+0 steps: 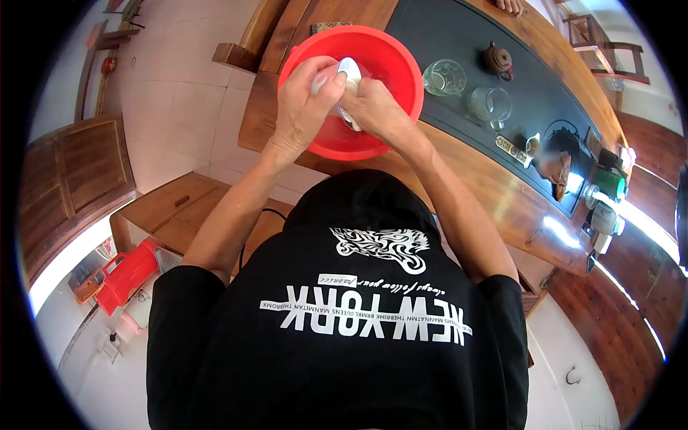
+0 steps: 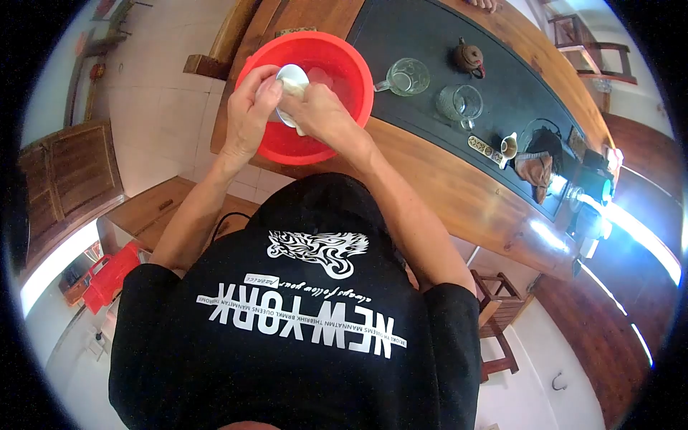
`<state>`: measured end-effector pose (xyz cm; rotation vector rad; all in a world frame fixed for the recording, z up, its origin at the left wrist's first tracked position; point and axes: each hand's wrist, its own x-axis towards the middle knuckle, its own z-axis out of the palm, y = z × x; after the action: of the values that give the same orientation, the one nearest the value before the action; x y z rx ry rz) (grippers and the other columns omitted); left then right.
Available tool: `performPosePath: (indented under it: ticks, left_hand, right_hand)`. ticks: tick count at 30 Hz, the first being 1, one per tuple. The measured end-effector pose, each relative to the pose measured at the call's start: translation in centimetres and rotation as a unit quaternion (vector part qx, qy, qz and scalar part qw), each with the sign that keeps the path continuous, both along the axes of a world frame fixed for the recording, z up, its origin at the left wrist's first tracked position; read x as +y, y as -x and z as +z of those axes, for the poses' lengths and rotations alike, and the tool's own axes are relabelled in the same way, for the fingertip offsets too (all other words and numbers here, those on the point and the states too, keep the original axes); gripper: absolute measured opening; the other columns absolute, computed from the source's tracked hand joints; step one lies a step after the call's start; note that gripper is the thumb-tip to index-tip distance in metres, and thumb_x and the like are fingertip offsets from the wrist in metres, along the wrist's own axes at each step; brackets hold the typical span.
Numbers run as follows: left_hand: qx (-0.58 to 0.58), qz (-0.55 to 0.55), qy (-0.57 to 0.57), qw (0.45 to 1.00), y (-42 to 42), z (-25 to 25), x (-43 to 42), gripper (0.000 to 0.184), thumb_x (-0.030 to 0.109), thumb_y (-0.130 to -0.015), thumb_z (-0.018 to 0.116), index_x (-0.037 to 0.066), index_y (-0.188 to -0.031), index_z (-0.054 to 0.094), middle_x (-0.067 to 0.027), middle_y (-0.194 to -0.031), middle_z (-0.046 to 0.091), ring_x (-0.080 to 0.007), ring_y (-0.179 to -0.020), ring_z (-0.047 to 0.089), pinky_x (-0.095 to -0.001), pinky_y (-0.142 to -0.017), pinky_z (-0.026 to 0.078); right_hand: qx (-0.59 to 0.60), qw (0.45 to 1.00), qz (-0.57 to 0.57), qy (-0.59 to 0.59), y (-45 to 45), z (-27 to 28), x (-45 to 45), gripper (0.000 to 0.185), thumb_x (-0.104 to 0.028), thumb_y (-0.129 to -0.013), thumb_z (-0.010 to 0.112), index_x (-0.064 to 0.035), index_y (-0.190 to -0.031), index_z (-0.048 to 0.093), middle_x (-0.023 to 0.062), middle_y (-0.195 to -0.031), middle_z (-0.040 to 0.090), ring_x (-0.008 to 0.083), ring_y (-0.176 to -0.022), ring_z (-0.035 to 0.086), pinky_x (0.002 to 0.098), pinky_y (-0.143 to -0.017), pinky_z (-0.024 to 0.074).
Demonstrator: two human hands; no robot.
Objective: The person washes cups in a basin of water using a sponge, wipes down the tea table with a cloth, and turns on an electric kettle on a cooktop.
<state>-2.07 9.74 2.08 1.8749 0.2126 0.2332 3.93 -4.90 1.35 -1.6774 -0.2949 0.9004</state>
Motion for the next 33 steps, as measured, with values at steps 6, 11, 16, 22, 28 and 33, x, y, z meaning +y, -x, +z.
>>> performPosePath:
  ticks: [6, 11, 16, 22, 28, 33]
  left_hand:
    - [0.113, -0.057, 0.164, 0.978, 0.0, 0.8, 1.1, 0.042, 0.039, -0.090, 0.057, 0.001, -0.106, 0.065, -0.0055, -0.091, 0.066, -0.0153, -0.085, 0.062, -0.0279, -0.076, 0.049]
    - [0.266, -0.083, 0.345, 0.896, -0.1, 2.1, 1.2, 0.045, 0.049, -0.091, 0.054, 0.008, -0.106, 0.066, -0.0048, -0.089, 0.067, -0.0137, -0.078, 0.063, -0.0291, -0.059, 0.050]
    - [0.290, -0.130, 0.438, 0.841, -0.1, 0.4, 2.8, 0.053, 0.057, -0.086, 0.055, 0.011, -0.112, 0.064, -0.0050, -0.093, 0.067, -0.0174, -0.082, 0.065, -0.0351, -0.053, 0.051]
    - [0.279, -0.001, 0.481, 0.831, 0.0, 1.9, 0.7, 0.054, 0.050, -0.092, 0.049, 0.006, -0.122, 0.059, -0.0135, -0.109, 0.066, -0.0303, -0.092, 0.067, -0.0518, -0.071, 0.059]
    - [0.251, 0.011, 0.567, 0.784, 0.0, 0.5, 0.4, 0.051, 0.041, -0.099, 0.037, 0.003, -0.129, 0.054, -0.0154, -0.119, 0.063, -0.0350, -0.106, 0.063, -0.0567, -0.090, 0.052]
    - [0.242, -0.044, 0.545, 0.801, 0.2, -0.2, 0.7, 0.049, 0.037, -0.097, 0.047, 0.003, -0.133, 0.051, -0.0141, -0.121, 0.062, -0.0343, -0.111, 0.060, -0.0562, -0.095, 0.049]
  right_hand:
    - [-0.314, 0.943, 0.063, 0.089, -1.0, -0.5, -0.6, 0.048, -0.044, -0.088, 0.065, 0.0036, -0.093, 0.058, 0.0181, -0.067, 0.066, 0.0306, -0.063, 0.068, 0.0398, -0.055, 0.0524]
    - [-0.521, 0.841, 0.129, 0.069, -2.4, 0.2, -0.9, 0.039, -0.039, -0.091, 0.063, -0.0010, -0.089, 0.054, 0.0172, -0.067, 0.065, 0.0335, -0.065, 0.068, 0.0442, -0.055, 0.0528]
    - [-0.366, 0.928, 0.064, -0.009, -2.0, 0.8, -1.3, 0.037, -0.034, -0.091, 0.065, 0.0002, -0.090, 0.054, 0.0203, -0.068, 0.064, 0.0357, -0.067, 0.067, 0.0439, -0.056, 0.0512]
    - [-0.247, 0.968, -0.047, 0.007, -2.3, 0.5, -2.3, 0.035, -0.032, -0.094, 0.062, 0.0020, -0.088, 0.054, 0.0222, -0.072, 0.063, 0.0320, -0.067, 0.065, 0.0418, -0.059, 0.0481]
    - [-0.205, 0.973, -0.109, 0.002, -1.6, 0.3, -2.5, 0.032, -0.030, -0.094, 0.061, 0.0025, -0.093, 0.058, 0.0177, -0.075, 0.064, 0.0235, -0.072, 0.065, 0.0379, -0.062, 0.0484]
    - [-0.122, 0.978, -0.163, -0.051, -1.3, 0.8, -1.8, 0.031, -0.027, -0.096, 0.060, 0.0033, -0.105, 0.060, 0.0103, -0.085, 0.066, 0.0144, -0.076, 0.063, 0.0306, -0.066, 0.0509]
